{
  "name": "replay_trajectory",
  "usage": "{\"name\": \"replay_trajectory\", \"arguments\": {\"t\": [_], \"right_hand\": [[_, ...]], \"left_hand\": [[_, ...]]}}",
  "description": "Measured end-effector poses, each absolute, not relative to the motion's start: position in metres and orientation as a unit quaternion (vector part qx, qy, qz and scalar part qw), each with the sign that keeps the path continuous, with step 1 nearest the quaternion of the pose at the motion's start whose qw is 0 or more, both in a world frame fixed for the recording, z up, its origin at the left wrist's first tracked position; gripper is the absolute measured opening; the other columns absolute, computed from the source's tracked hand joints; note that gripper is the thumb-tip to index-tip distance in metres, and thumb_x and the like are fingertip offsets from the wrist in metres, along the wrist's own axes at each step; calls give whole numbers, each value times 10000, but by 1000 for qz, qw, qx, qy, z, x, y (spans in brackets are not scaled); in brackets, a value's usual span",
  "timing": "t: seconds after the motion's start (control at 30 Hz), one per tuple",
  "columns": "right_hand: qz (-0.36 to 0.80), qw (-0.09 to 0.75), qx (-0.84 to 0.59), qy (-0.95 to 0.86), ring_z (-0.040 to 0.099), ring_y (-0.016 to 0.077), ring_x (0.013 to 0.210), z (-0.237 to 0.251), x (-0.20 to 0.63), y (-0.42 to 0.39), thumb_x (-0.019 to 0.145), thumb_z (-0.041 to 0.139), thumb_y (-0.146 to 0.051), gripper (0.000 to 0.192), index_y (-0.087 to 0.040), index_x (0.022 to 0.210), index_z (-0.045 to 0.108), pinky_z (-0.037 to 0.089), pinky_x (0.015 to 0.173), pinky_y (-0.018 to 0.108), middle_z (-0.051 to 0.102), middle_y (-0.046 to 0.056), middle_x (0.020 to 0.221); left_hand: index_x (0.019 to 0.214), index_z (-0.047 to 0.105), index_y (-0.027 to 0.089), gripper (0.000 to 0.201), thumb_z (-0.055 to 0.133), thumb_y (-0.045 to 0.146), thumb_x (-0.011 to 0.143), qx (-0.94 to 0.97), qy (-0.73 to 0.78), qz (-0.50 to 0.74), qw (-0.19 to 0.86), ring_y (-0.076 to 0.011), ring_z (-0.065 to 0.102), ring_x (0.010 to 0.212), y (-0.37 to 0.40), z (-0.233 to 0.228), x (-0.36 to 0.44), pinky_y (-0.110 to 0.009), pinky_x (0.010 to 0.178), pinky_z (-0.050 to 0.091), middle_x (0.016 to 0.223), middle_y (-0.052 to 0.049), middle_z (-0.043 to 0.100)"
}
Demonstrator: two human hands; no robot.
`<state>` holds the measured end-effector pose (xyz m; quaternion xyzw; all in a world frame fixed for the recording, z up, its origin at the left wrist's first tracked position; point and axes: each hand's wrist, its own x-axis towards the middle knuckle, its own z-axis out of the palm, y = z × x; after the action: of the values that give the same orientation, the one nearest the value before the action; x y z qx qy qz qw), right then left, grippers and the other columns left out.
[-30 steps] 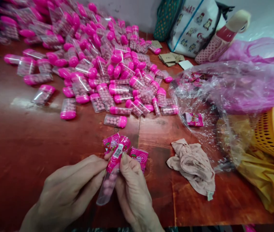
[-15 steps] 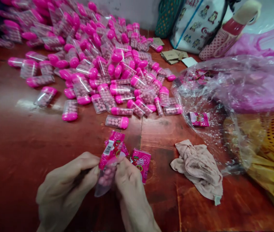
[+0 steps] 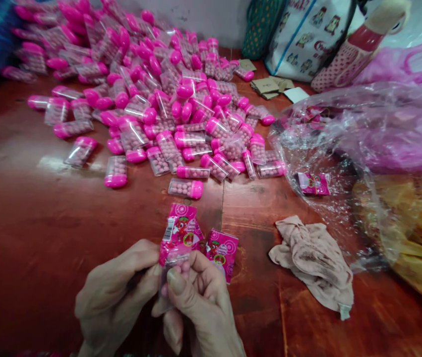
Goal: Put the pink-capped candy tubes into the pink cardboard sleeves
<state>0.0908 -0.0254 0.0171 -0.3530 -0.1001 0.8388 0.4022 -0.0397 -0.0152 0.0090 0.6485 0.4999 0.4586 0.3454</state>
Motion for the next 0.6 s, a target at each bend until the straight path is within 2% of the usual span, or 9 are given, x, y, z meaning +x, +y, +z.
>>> {"name": "replay_trajectory", "arguments": {"t": [0.1,0.23,0.37,0.43,0.6], "right_hand": [[834,418,-352,-71,294,-7,255,19,92,-24,785,690,-339,223,-170,744,550,327,293,109,593,-32,504],[795,460,-391,-55,230,-15,255,18,90,-23,790,681,-350,208,-171,747,582,272,254,98,589,-39,527],[788,482,-382,-42,218,-33,214,13,84,-24,759,709,-349,217,-176,752,578,214,218,103,591,-47,582],[784,491,-378,-45,221,-36,208,11,83,-24,766,703,-346,223,-173,749,562,219,219,103,590,-47,587],[797,437,-401,-109,330,-1,241,14,88,-22,853,605,-367,219,-189,802,488,330,280,108,582,-50,527]], "left_hand": [[785,599,183,150,523,54,796,634,482,480,368,-112,523,527,-17,12,-33,-218,491,454,614,-3,555],[834,643,203,190,526,56,807,632,462,487,387,-136,597,590,-20,11,-30,-236,554,504,660,-19,630],[1046,646,231,273,554,94,829,593,522,495,362,-118,623,626,-18,8,-39,-212,566,515,780,-10,674],[1092,638,232,290,581,125,829,576,524,509,366,-113,624,615,-16,8,-42,-206,550,512,791,-2,677],[898,687,198,133,666,174,768,592,522,490,371,-114,600,545,-8,17,-36,-193,502,491,671,17,650]]}}
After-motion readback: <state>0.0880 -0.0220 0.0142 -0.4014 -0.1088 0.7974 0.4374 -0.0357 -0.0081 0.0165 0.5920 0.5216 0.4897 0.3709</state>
